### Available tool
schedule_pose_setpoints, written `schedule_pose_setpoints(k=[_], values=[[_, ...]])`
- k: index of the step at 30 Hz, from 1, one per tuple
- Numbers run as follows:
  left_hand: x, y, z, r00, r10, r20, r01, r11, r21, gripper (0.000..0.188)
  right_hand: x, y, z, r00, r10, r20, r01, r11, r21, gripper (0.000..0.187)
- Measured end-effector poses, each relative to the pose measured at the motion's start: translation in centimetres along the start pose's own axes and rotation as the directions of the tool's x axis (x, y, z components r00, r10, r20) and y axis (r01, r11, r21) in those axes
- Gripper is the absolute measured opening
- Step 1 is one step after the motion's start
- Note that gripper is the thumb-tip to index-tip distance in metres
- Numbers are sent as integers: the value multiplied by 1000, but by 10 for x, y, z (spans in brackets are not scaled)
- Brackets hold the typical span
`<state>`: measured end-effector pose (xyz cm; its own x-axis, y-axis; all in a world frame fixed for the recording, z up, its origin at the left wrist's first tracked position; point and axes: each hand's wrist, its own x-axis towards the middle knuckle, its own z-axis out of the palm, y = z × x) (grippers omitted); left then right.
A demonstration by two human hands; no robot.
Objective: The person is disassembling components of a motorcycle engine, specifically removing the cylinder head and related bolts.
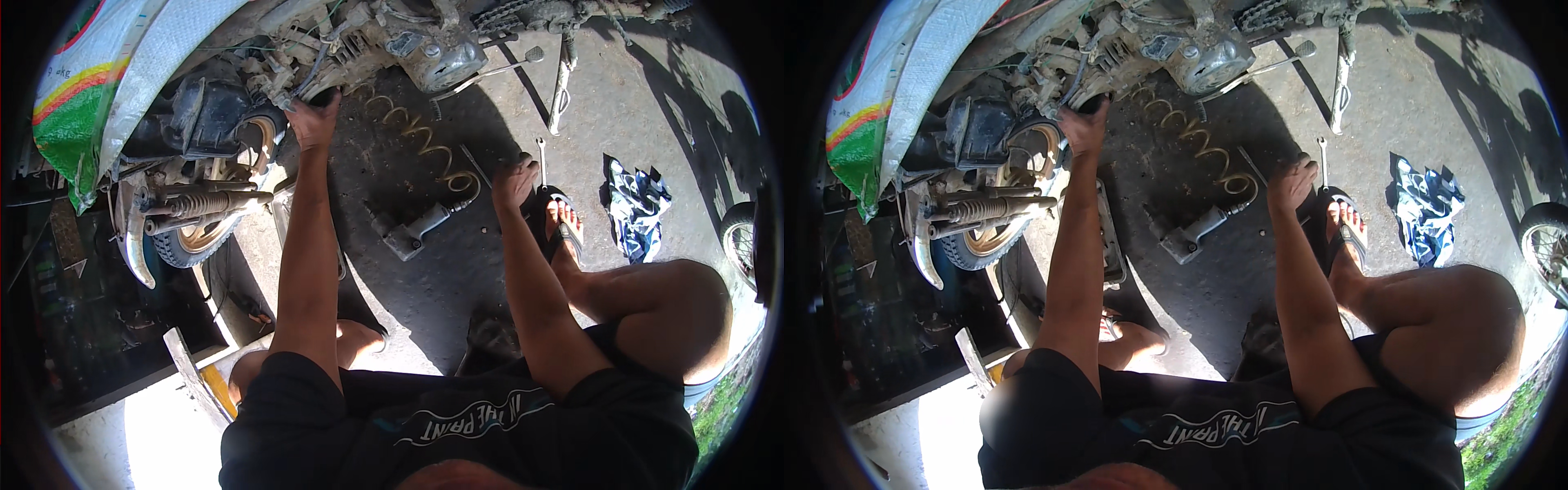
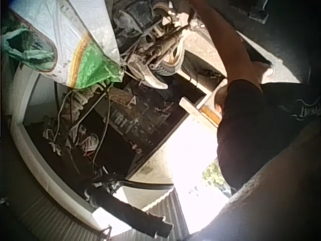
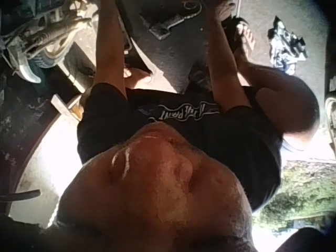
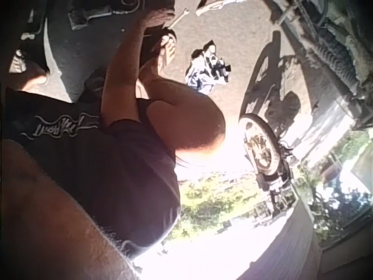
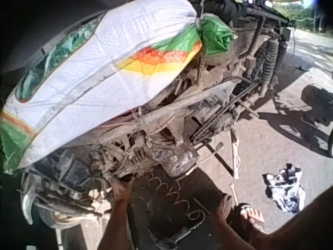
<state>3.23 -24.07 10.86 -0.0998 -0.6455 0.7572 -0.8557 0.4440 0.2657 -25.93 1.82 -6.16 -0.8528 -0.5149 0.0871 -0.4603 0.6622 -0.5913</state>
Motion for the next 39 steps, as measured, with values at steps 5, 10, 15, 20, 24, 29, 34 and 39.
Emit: schedule_pose_setpoints(k=[5, 10, 15, 20, 24, 29, 34, 39], values=[[1, 6, -6, 991, -75, 115, 72, 997, 26, 93, 35, 38, -3, 992, 127, -14, -128, 984, -126, 29], [2, 17, -32, 968, -105, 229, 144, 976, -161, 96, 36, 45, 5, 997, 73, -36, -81, 898, -433, 24], [-46, 28, -60, 968, -252, 6, 242, 922, -302, 91, 36, 44, 2, 991, 117, 66, -95, 956, -278, 25], [-100, 8, -58, 853, -497, 162, 523, 807, -274, 53, 35, 46, 4, 980, 40, -195, -125, 886, -447, 25], [-117, -13, -55, 861, -462, 213, 508, 756, -413, 42, 38, 54, 8, 995, 46, -84, -79, 891, -448, 24], [-114, -10, -58, 678, -615, 402, 728, 484, -486, 28, 40, 53, 4, 997, 17, 80, 11, 942, -335, 24], [-94, 4, -53, 718, -618, 320, 672, 496, -549, 25, 8, -13, 7, 966, -193, 171, 186, 981, 56, 28], [-74, 23, -57, 639, -644, 420, 726, 324, -607, 23, -45, -138, -2, 808, -507, 298, 272, 772, 575, 24]])
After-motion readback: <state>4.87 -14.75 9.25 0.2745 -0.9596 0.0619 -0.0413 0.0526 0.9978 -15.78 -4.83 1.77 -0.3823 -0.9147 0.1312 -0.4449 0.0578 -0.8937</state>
